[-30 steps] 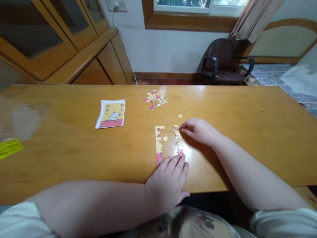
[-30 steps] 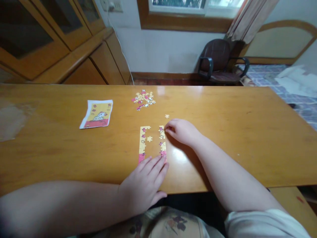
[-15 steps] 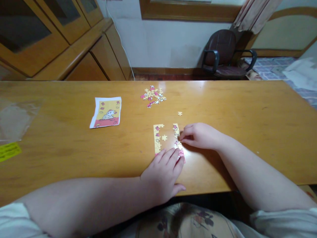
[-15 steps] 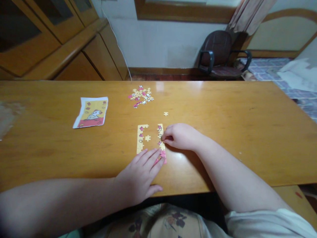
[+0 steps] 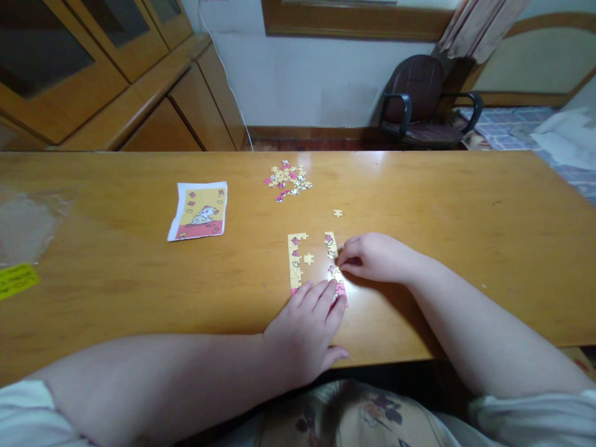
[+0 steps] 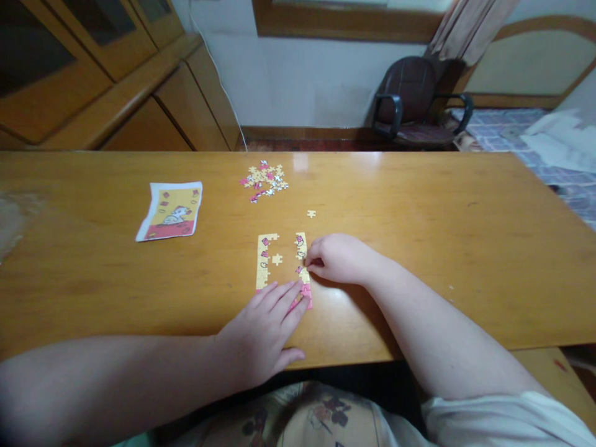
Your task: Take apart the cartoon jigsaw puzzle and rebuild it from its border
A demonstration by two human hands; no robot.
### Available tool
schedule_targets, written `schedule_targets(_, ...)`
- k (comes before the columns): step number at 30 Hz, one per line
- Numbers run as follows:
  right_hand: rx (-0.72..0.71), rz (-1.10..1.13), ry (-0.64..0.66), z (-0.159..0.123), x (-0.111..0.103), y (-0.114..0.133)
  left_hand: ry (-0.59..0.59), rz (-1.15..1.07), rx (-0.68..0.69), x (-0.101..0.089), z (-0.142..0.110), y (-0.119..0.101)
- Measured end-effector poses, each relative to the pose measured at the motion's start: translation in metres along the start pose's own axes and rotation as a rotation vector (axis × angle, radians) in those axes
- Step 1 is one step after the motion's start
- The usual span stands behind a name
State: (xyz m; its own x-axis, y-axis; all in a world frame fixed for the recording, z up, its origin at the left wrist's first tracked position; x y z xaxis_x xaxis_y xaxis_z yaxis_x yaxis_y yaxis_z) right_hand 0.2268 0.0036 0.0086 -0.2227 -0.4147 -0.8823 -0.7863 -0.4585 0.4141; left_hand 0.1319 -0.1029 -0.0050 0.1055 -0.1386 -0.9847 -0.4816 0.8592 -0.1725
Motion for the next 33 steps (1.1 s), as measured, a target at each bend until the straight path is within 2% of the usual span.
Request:
schedule_targets(12,0.001,0.013,0.005,-0.001,0.0,0.002,-0.008,0.001,-0.006,0.001,-0.001,-0.001)
schedule_targets(16,0.016,0.004,-0.03,-0.003,-0.009,-0.003,-0.006,-0.019,0.02,-0.001,-0.001,-0.004)
schedule_targets(19,0.098,-0.006,-0.112,-0.007,-0.025,-0.018,-0.056,-0.026,0.074,-0.006,-0.002,-0.007)
schedule_targets(22,0.259,-0.07,-0.2,-0.012,-0.042,-0.039,-0.102,-0.033,0.11,-0.01,-0.002,-0.009)
schedule_targets(26,0.52,-0.221,-0.276,-0.022,-0.058,-0.066,-0.087,-0.018,0.073,-0.009,-0.002,-0.006)
schedule_targets(28,0.601,-0.268,-0.276,-0.024,-0.059,-0.075,-0.071,-0.012,0.068,-0.008,-0.002,-0.006)
schedule_targets(30,0.609,-0.278,-0.258,-0.024,-0.057,-0.079,-0.076,-0.011,0.085,-0.008,-0.002,-0.008)
schedule_targets(33,0.532,-0.253,-0.233,-0.019,-0.05,-0.076,-0.101,-0.009,0.109,-0.009,-0.003,-0.01)
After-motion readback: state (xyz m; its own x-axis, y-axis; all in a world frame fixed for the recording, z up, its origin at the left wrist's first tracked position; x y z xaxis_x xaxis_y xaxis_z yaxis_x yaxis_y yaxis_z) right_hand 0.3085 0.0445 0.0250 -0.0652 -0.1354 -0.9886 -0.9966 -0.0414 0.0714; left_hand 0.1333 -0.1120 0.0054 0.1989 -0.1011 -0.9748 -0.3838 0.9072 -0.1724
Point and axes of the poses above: each hand's wrist, its own z-axis towards the middle knuckle, its own x-axis out of the palm, y = z × x, the point moved 8 cm from there along z, towards the middle knuckle, and after that the axes turned 7 degrees about x, right-handed, at the moved point
